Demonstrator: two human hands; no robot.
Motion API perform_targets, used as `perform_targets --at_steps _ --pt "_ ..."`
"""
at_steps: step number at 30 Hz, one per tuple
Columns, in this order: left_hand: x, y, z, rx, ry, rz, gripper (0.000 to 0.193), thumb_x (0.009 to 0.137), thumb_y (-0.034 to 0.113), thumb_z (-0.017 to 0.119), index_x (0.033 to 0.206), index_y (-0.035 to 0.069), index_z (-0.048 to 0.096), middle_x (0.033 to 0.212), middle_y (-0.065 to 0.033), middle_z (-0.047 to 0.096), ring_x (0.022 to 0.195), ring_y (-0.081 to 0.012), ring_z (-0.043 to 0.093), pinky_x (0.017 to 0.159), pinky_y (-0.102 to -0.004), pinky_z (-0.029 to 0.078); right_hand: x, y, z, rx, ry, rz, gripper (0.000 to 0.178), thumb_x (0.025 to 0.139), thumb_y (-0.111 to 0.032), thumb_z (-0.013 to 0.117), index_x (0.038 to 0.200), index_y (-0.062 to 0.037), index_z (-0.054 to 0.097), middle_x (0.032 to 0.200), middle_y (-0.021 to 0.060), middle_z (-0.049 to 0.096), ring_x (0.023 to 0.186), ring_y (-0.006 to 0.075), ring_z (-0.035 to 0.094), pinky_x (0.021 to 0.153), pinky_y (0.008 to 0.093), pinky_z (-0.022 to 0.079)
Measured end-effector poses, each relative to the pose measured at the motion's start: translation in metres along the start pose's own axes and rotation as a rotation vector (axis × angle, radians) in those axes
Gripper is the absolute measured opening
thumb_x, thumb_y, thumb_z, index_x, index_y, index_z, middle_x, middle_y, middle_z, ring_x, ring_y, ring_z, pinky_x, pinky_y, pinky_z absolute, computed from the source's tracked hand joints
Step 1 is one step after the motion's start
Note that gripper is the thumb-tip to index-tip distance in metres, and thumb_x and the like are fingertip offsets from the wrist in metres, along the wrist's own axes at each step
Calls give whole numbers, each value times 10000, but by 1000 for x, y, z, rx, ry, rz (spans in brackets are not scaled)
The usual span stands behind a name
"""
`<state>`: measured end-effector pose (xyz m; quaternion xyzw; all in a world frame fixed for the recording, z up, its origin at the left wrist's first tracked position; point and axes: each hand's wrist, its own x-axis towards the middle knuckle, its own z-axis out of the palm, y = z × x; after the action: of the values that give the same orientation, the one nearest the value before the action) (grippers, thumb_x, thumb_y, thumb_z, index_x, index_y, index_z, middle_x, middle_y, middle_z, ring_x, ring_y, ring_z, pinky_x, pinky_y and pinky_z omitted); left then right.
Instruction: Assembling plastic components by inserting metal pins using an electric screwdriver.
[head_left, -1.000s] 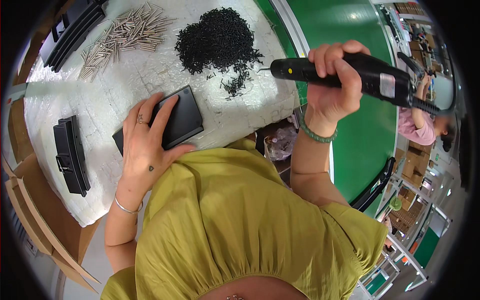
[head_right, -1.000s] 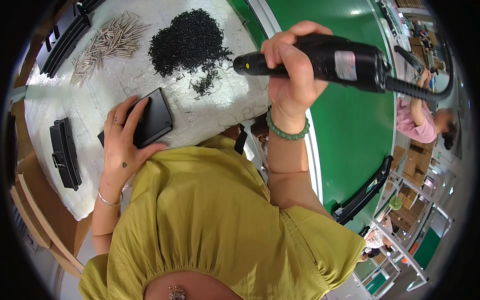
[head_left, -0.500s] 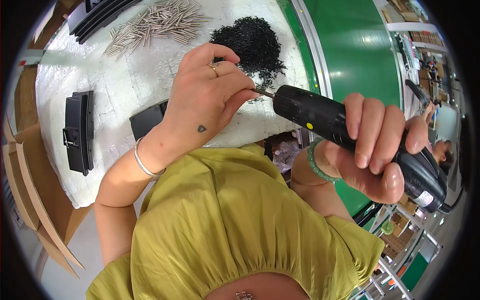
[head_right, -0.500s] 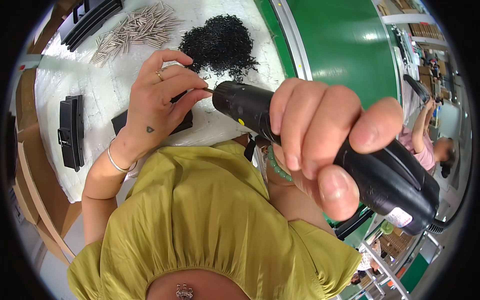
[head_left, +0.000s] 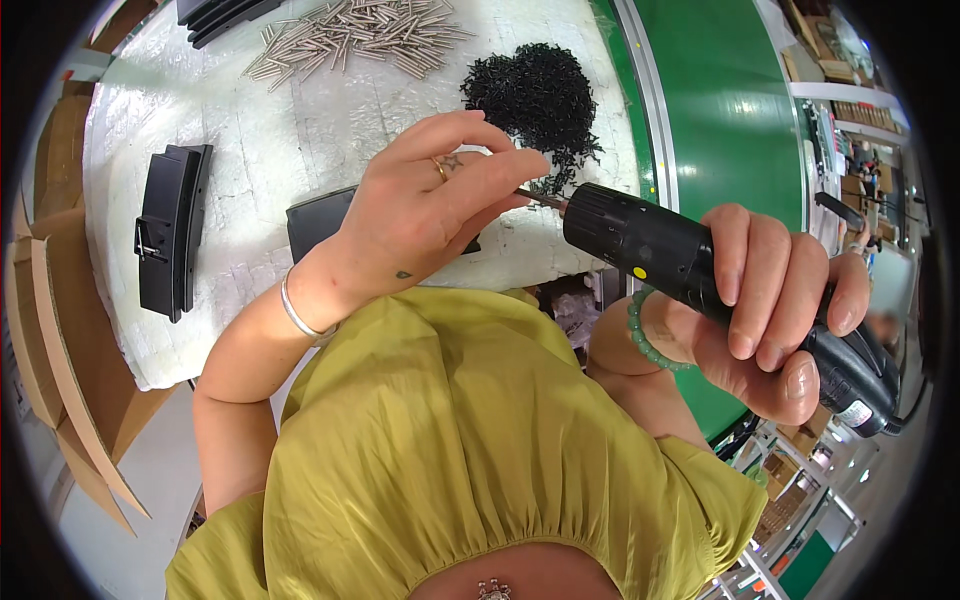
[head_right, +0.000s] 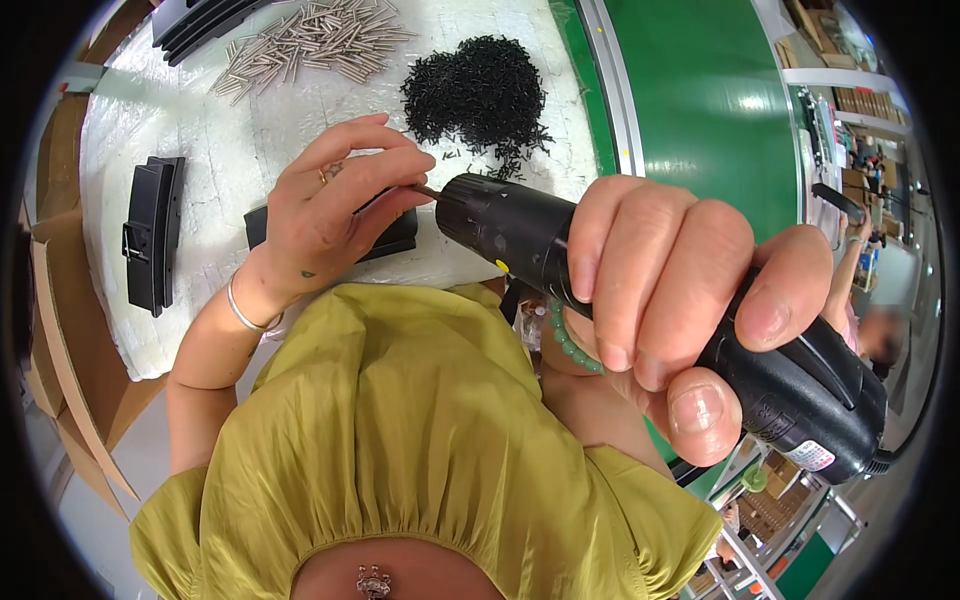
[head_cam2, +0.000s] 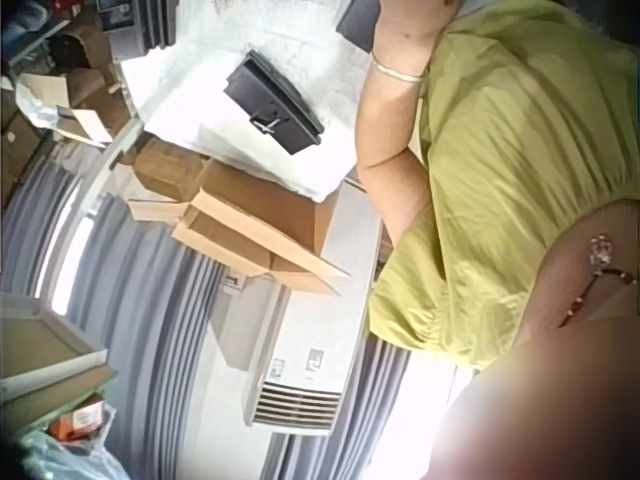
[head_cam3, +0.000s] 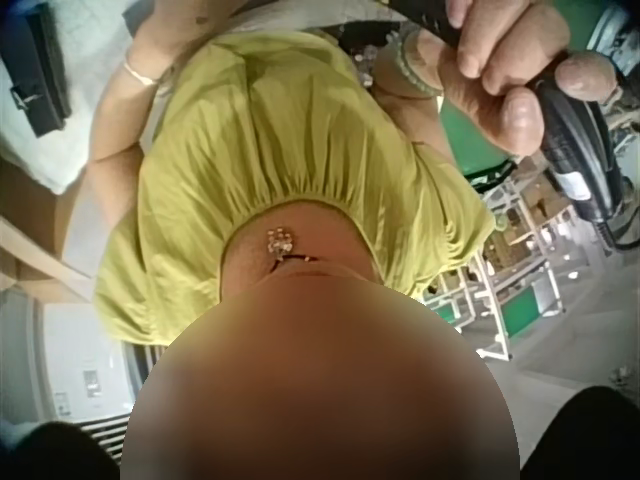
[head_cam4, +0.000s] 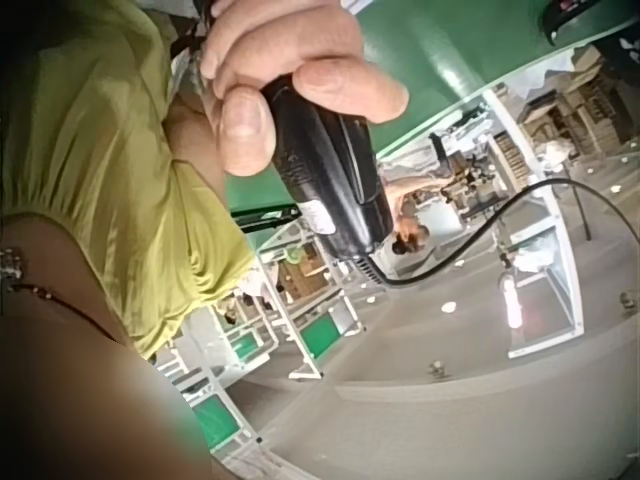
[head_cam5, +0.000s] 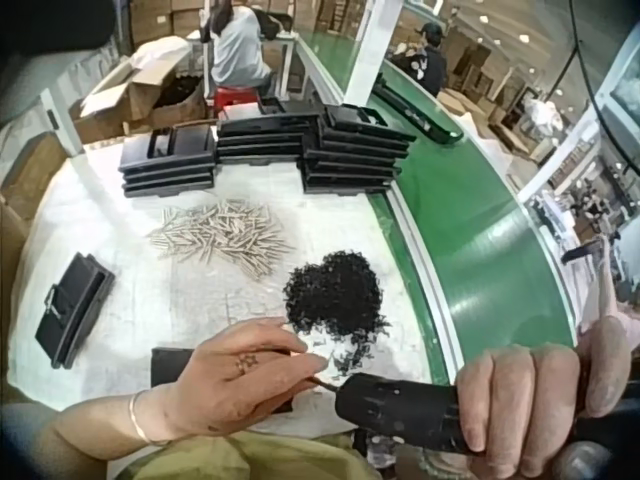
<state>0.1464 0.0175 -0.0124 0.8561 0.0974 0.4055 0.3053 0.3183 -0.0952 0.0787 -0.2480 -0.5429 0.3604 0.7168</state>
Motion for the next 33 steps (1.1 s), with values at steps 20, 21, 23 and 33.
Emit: perform_targets --at_steps 20,21,23,33 --pt "-2 -1 -20 60 -171 156 394 767 11 593 1155 78 601 866 -35 648 849 -209 617 890 -416 481 15 9 12 -36 -165 77 283 682 -122 623 923 -155 477 590 -105 514 494 21 492 590 193 377" --pt "-4 -1 -19 46 -173 191 406 777 14 569 1178 77 589 873 -34 645 852 -212 620 900 -419 476 15 11 15 -18 -164 74 279 681 -121 624 912 -158 471 585 -104 512 484 22 491 579 194 377" --pt "-7 -4 -16 90 -171 193 437 772 41 601 1205 90 571 888 -43 633 909 -241 607 916 -406 463 13 14 16 38 -162 46 276 687 -122 627 900 -162 456 574 -106 503 473 27 481 562 191 364" --pt "-15 -115 -80 610 -46 -353 119 750 173 666 830 88 688 801 -100 649 878 -292 581 749 -382 496 3 39 11 72 40 -8 330 704 -64 574 978 -107 395 600 -5 448 489 119 457 567 294 367"
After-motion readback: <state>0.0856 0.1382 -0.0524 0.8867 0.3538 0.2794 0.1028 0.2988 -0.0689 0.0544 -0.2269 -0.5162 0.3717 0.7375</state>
